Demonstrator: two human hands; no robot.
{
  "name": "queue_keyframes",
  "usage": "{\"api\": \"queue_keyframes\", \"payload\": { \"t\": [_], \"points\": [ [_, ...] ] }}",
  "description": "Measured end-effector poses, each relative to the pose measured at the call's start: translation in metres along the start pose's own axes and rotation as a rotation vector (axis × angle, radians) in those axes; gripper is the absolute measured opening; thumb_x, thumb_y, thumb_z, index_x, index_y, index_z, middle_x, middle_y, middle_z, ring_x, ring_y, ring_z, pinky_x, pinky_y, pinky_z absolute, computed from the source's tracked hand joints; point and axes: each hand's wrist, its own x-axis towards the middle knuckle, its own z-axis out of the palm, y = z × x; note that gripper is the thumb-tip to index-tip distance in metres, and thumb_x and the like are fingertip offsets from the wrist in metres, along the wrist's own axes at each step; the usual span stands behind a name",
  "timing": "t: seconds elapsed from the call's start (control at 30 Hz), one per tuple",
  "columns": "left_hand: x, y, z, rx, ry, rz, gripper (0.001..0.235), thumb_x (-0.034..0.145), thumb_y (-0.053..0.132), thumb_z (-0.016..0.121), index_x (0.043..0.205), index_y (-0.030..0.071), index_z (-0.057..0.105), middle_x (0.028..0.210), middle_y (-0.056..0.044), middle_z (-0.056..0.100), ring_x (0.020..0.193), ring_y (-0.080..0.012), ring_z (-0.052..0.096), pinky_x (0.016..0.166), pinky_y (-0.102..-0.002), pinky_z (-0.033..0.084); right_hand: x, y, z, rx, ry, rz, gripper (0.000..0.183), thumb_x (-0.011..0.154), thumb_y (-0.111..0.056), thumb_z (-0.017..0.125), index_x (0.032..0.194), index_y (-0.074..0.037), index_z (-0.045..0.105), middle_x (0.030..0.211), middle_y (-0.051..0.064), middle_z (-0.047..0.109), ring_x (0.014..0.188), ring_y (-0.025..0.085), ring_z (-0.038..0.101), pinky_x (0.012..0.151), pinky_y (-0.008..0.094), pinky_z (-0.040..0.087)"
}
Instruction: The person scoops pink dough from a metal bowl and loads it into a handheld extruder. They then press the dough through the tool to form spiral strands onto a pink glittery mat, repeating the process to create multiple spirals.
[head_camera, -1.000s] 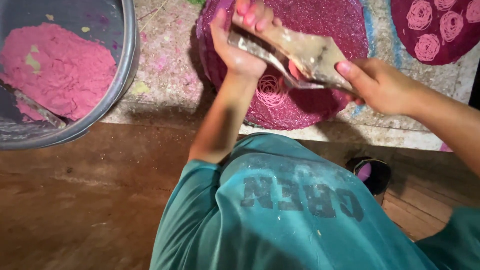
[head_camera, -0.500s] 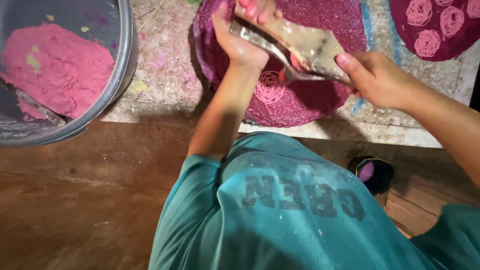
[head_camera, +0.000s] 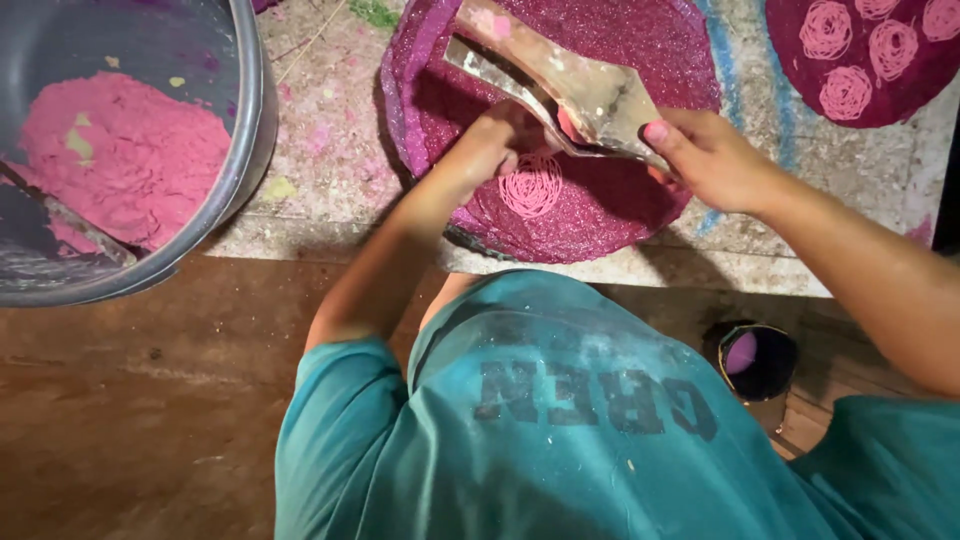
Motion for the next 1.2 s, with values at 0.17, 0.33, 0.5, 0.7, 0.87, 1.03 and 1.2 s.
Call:
{"api": "queue_keyframes", "payload": {
  "t": [0.17, 0.33, 0.5, 0.7, 0.87, 1.03, 1.2],
  "points": [
    [-0.061, -0.014, 0.01, 0.732, 0.24, 0.345, 0.062, 0.101, 0.011, 0.052, 0.16, 0.014, 0.033, 0.116, -0.007, 0.079, 0.066, -0.0181, 0.065, 0.061, -0.033, 0.052, 0.006, 0.015, 0.001, 0.053, 0.037, 0.041, 0.05, 0.107, -0.049, 0.043, 0.125, -0.007, 0.062, 0.078, 0.003, 0.063, 0.066, 0.012, 0.059, 0.06, 0.03, 0.05],
    [-0.088, 0.036, 0.013, 0.689, 0.321, 0.559, 0.059, 0.098, 0.029, 0.07, 0.149, 0.007, 0.05, 0.126, -0.014, 0.075, 0.101, -0.0281, 0.072, 0.087, -0.042, 0.06, 0.004, 0.028, -0.009, 0.095, -0.015, -0.046, 0.062, 0.108, -0.057, 0.038, 0.111, -0.001, 0.064, 0.081, 0.004, 0.064, 0.069, 0.013, 0.062, 0.063, 0.03, 0.052],
    [-0.048, 0.094, 0.009, -0.711, -0.083, 0.709, 0.048, 0.097, 0.051, 0.059, 0.125, 0.012, 0.059, 0.119, -0.002, 0.065, 0.121, -0.0197, 0.06, 0.113, -0.04, 0.046, 0.033, 0.015, -0.008, 0.067, -0.31, 0.078, 0.079, 0.101, -0.067, 0.027, 0.096, -0.002, 0.071, 0.072, 0.007, 0.069, 0.064, 0.017, 0.064, 0.061, 0.034, 0.053],
    [0.003, 0.11, -0.023, -0.974, -0.156, 0.909, 0.037, 0.105, 0.051, 0.051, 0.092, 0.016, 0.053, 0.082, 0.003, 0.049, 0.083, -0.0146, 0.052, 0.094, -0.039, 0.047, 0.071, -0.023, 0.0, -0.229, -0.144, 0.05, 0.075, 0.104, -0.065, 0.026, 0.097, -0.002, 0.067, 0.069, 0.011, 0.065, 0.062, 0.022, 0.064, 0.061, 0.041, 0.054],
    [0.012, 0.092, -0.042, -1.067, -0.18, 0.877, 0.04, 0.104, 0.054, 0.048, 0.086, 0.018, 0.049, 0.075, 0.005, 0.046, 0.074, -0.0118, 0.049, 0.086, -0.035, 0.044, 0.072, -0.043, 0.02, -0.262, -0.059, -0.021, 0.074, 0.105, -0.064, 0.031, 0.099, 0.001, 0.066, 0.071, 0.011, 0.066, 0.066, 0.023, 0.066, 0.066, 0.043, 0.055],
    [0.028, 0.092, -0.033, -1.196, -0.081, 0.845, 0.038, 0.101, 0.05, 0.045, 0.081, 0.018, 0.047, 0.07, 0.004, 0.045, 0.068, -0.0124, 0.048, 0.081, -0.035, 0.043, 0.075, -0.058, -0.004, -0.506, -0.051, 0.056, 0.075, 0.113, -0.06, 0.028, 0.098, 0.002, 0.068, 0.071, 0.014, 0.064, 0.073, 0.026, 0.067, 0.073, 0.045, 0.055],
    [0.017, 0.119, -0.046, -1.04, -0.018, 0.96, 0.038, 0.103, 0.047, 0.045, 0.078, 0.017, 0.046, 0.066, 0.005, 0.044, 0.064, -0.0139, 0.046, 0.078, -0.038, 0.043, 0.076, -0.069, 0.01, -0.37, 0.025, -0.122, 0.064, 0.108, -0.055, 0.032, 0.109, -0.001, 0.066, 0.066, 0.016, 0.062, 0.066, 0.028, 0.066, 0.069, 0.048, 0.052]
  ]
}}
